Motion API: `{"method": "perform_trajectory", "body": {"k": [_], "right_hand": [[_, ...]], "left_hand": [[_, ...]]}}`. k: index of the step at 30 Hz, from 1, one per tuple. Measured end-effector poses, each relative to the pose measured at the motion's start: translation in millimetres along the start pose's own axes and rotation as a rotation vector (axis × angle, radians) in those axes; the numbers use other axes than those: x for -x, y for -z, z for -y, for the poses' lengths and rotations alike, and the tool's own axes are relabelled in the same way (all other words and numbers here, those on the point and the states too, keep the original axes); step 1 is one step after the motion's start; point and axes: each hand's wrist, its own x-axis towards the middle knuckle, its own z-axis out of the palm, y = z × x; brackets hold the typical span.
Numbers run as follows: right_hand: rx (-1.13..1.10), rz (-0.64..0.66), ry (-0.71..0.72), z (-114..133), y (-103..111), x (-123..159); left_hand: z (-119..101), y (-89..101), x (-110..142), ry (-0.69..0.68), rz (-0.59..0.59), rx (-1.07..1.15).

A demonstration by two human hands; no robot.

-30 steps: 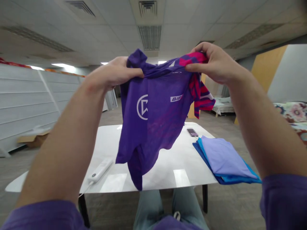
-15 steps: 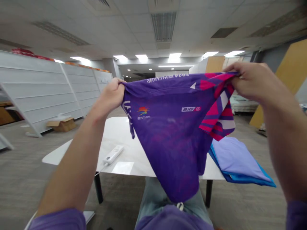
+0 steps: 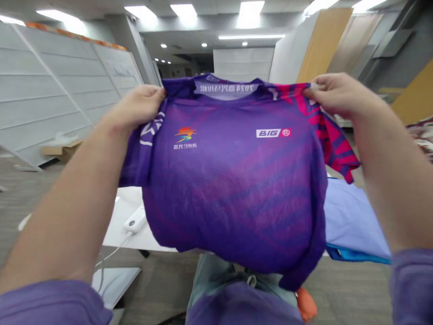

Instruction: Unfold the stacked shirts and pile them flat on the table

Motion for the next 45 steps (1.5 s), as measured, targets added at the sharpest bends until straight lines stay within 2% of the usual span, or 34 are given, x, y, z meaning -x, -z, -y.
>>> {"method": "perform_trajectory", "body": {"k": [1,3,6,9,10,12,15,18,21,25,29,33,35,37,39,41,43,45], "right_hand": [[-0.079,0.112,-0.037,-15,-38,-14],[-0.152,0.253,-0.129,-44,-117,-40],[-0.071,0.278,-0.179,-82,-234,-62],[0.024,0.224,-0.177,-104,-327,-49],[0.041,0.218,-0.167,-107,-349,-35],[0.060,0.278,-0.127,-104,-380,7],[0.060,0.499,-0.032,-89,-398,91],[0.052,0.607,0.056,-78,-395,175],[0.056,0.622,0.132,-81,-379,231],[0.100,0.601,0.178,-94,-339,265],[0.072,0.612,0.224,-92,-293,302],[0.020,0.669,0.251,-74,-256,356],[0.001,0.699,0.262,-68,-236,373],[-0.020,0.714,0.264,-71,-211,372],[0.005,0.665,0.183,-90,-180,355],[0.131,0.523,-0.008,-124,-146,327],[0.352,0.352,-0.235,-167,-118,301],[0.564,0.321,-0.392,-207,-98,284]], "left_hand": [[25,-28.4,-18,0.066,0.056,0.003],[72,-88.2,-52,0.195,0.143,-0.001],[130,-176.3,-90,0.279,0.153,-0.026],[169,-250.7,-98,0.296,0.100,-0.062],[178,-271.0,-92,0.288,0.097,-0.075],[190,-303.4,-67,0.237,0.153,-0.089],[198,-330.3,-7,0.118,0.346,-0.083],[197,-333.6,67,0.088,0.471,-0.111],[193,-320.9,137,0.126,0.508,-0.158],[188,-289.2,213,0.102,0.491,-0.269],[178,-261.4,271,0.094,0.517,-0.352],[163,-256.6,324,0.114,0.479,-0.394],[160,-257.1,348,0.135,0.447,-0.420],[164,-255.5,364,0.156,0.457,-0.429],[169,-251.9,371,0.176,0.478,-0.429],[171,-248.6,367,0.206,0.480,-0.418],[164,-248.5,357,0.231,0.465,-0.379],[149,-253.2,347,0.216,0.451,-0.308]]}}
